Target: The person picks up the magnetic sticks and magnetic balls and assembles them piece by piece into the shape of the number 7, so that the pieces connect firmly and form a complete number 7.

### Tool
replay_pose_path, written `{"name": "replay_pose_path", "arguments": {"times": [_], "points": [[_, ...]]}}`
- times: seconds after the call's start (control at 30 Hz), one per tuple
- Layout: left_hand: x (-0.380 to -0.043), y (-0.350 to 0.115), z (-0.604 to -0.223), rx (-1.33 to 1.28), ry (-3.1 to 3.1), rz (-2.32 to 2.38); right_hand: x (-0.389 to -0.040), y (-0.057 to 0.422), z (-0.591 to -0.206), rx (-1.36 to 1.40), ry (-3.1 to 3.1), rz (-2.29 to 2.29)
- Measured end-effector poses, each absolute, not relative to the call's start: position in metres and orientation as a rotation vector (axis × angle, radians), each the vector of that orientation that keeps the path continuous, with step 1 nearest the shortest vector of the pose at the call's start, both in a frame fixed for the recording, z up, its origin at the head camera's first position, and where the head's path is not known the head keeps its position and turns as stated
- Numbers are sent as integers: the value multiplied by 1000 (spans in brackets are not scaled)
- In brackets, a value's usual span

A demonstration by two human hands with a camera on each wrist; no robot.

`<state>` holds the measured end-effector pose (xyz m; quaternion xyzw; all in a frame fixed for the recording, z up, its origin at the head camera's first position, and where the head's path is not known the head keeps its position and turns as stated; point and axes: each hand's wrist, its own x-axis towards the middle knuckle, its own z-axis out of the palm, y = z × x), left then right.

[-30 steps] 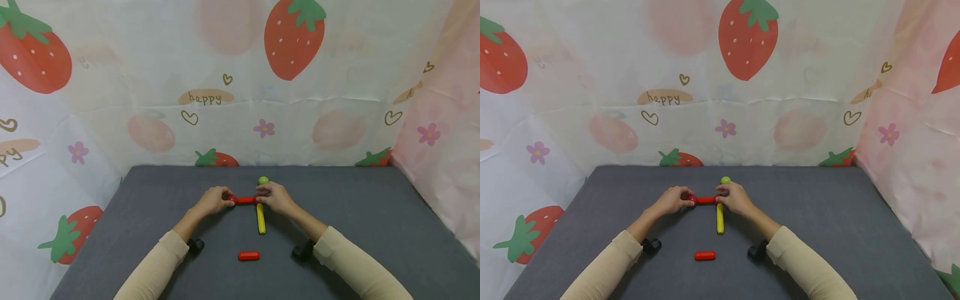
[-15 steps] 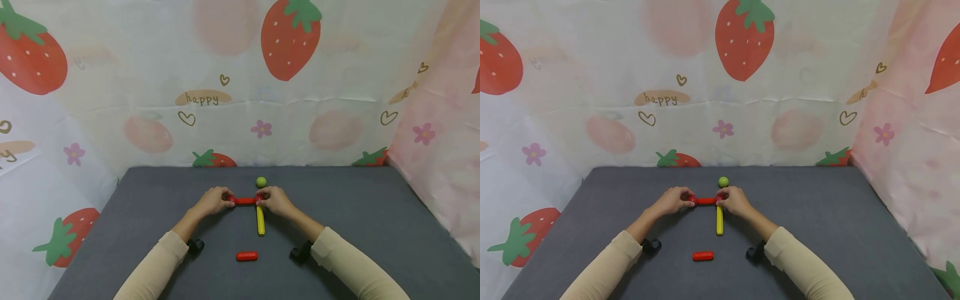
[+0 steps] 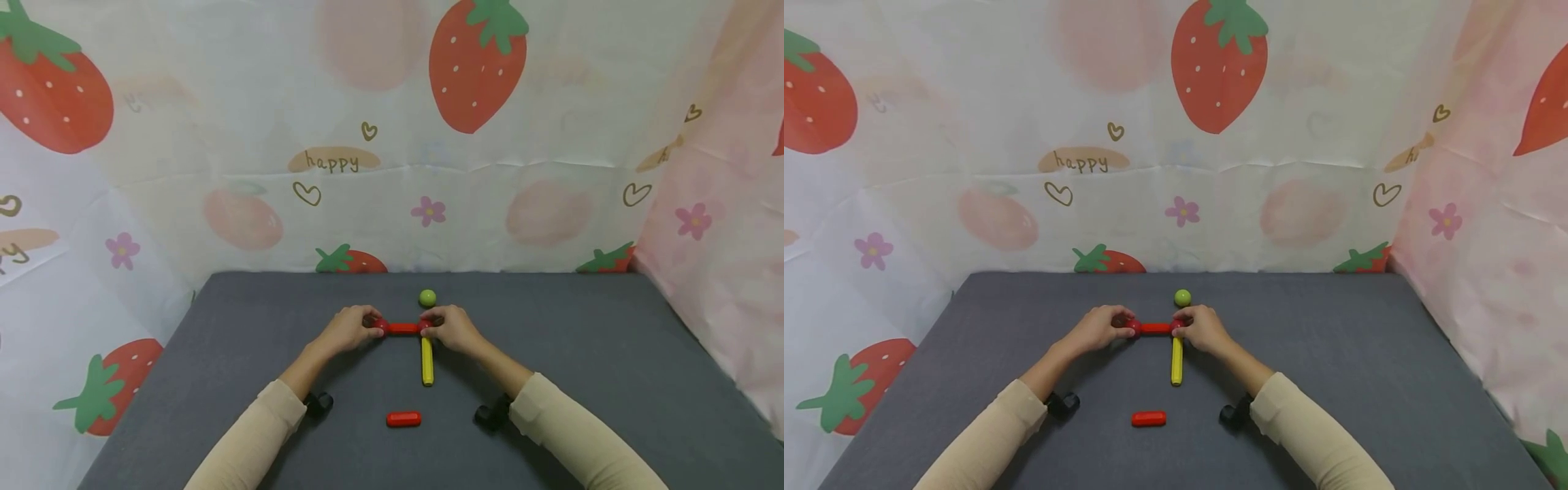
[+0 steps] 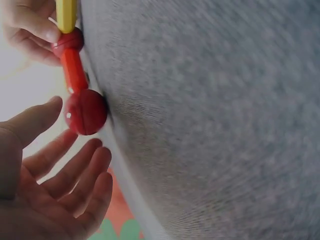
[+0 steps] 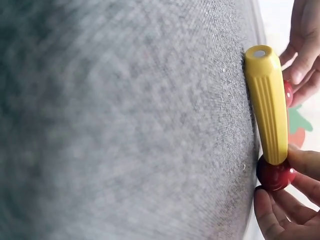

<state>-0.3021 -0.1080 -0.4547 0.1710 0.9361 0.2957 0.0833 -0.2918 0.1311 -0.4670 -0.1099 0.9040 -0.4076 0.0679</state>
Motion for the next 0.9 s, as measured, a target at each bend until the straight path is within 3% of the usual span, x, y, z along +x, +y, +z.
{"name": "replay_pose_path", "arguments": {"times": [0.37, 0.9], "points": [[-274, -96, -441, 557, 2822, 884, -292, 136, -469, -332, 2719, -1232], [-227, -84, -435, 869, 2616, 606, -291, 143, -469, -309, 2719, -1222]]}}
